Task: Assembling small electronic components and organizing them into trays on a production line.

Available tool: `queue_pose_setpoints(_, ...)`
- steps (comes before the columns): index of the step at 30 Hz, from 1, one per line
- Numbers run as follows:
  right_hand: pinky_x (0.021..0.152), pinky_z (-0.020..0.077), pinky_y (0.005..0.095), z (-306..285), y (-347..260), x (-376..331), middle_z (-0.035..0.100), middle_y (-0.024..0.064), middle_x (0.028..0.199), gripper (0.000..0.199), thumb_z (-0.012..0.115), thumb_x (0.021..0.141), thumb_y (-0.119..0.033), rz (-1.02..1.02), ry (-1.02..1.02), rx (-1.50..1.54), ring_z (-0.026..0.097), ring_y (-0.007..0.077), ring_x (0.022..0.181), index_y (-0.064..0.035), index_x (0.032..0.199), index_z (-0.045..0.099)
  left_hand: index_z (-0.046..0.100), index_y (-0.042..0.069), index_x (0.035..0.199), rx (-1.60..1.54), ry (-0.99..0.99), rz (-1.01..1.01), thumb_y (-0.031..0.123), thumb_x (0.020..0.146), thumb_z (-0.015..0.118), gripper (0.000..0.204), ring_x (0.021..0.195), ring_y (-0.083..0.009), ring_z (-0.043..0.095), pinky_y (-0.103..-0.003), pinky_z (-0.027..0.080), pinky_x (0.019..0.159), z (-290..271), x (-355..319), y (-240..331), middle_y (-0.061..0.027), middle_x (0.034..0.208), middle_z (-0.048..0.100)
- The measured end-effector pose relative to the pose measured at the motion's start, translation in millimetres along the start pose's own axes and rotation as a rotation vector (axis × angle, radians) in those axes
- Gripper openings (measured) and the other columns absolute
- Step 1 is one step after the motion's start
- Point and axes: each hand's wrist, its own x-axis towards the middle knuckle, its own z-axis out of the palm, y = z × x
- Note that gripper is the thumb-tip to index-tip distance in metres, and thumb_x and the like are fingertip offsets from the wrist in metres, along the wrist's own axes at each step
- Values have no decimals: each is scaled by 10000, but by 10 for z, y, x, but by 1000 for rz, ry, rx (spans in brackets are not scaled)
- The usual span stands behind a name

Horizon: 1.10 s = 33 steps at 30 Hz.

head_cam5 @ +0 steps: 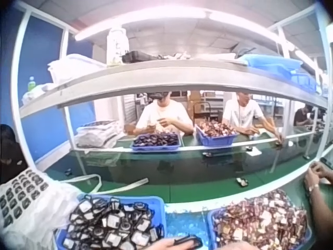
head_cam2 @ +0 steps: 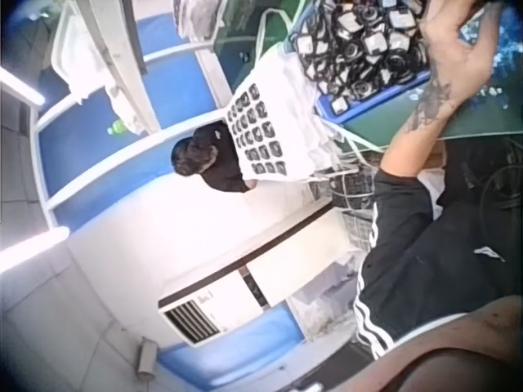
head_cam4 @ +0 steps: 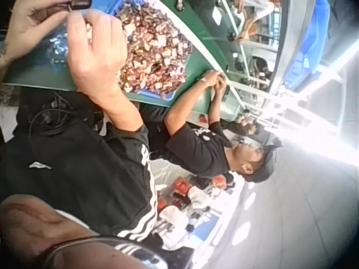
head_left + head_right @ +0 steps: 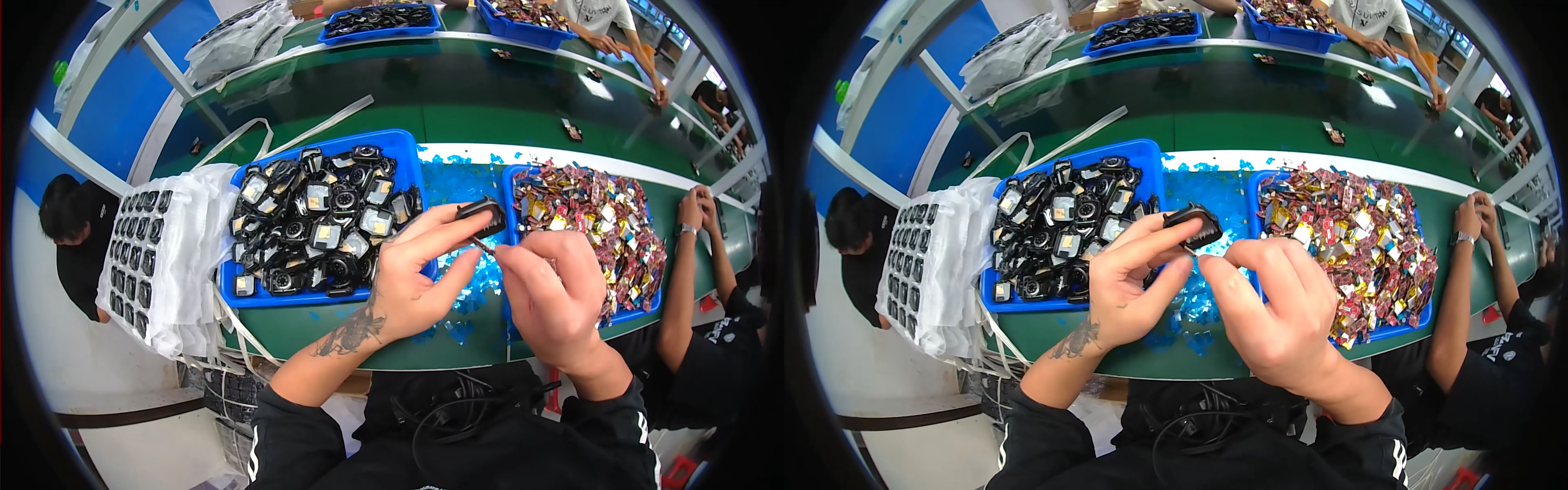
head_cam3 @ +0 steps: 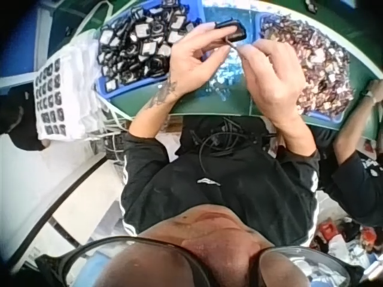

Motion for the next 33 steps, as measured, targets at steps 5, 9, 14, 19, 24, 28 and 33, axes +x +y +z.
queue_pose_setpoints(5, 579, 475, 313, -128, -9, 12, 595, 75, 825, 329, 740, 614, -85, -79, -130, 272, 569, 219, 676, -19, 931, 682, 693, -19, 963, 260, -65, 233, -3, 760, 718, 205, 860, -244, 681, -287, 557, 717, -103, 61, 35, -153, 1078, 662)
queue_pose_setpoints(9, 649, 487, 274, -266, 30, -153, 608, 98, 890, 206, 698, 799, -40, 324, -102, 539, 586, 171, 738, 20, 989, 645, 708, 13, 885, 406, -26, 490, 15, 693, 776, 204, 817, -240, 691, -297, 574, 683, -121, 38, -12, -142, 1065, 671)
queue_pose_setpoints(14, 663, 486, 196, -183, 68, -154, 615, 59, 929, 181, 618, 875, -4, 1042, -337, 1160, 583, 69, 793, 65, 1040, 590, 713, 19, 898, 383, -29, 517, 9, 661, 790, 250, 831, -243, 691, -307, 579, 700, -64, 3, 7, -151, 1058, 669)
queue_pose_setpoints(19, 622, 477, 184, -173, 106, -149, 633, 48, 873, 123, 658, 850, 7, 1050, -258, 1237, 592, 60, 747, 30, 960, 609, 712, 13, 916, 428, -55, 460, -6, 666, 780, 261, 821, -253, 691, -300, 577, 693, -69, 20, 12, -155, 1049, 667)
queue_pose_setpoints(24, 590, 471, 193, -217, 101, -114, 628, 35, 838, 115, 667, 843, -4, 1111, -267, 1246, 584, 54, 699, 13, 935, 598, 702, 9, 942, 399, -147, 455, -27, 660, 747, 287, 863, -267, 684, -314, 578, 710, -107, 13, 12, -153, 1065, 659)
queue_pose_setpoints(28, 568, 460, 199, -205, 139, -132, 623, 26, 829, 122, 677, 841, -33, 1168, -267, 1393, 579, 54, 682, -8, 927, 595, 708, -14, 898, 473, -157, 514, -37, 665, 758, 240, 821, -226, 675, -281, 549, 658, -95, 53, 4, -153, 1080, 658)
queue_pose_setpoints(33, 582, 456, 196, -178, 176, -169, 610, 14, 894, 126, 687, 835, -45, 1188, -316, 1501, 572, 57, 744, -18, 915, 594, 695, 27, 871, 373, -148, 293, 14, 717, 749, 164, 745, -219, 673, -294, 578, 649, -45, 1, 14, -114, 907, 656)
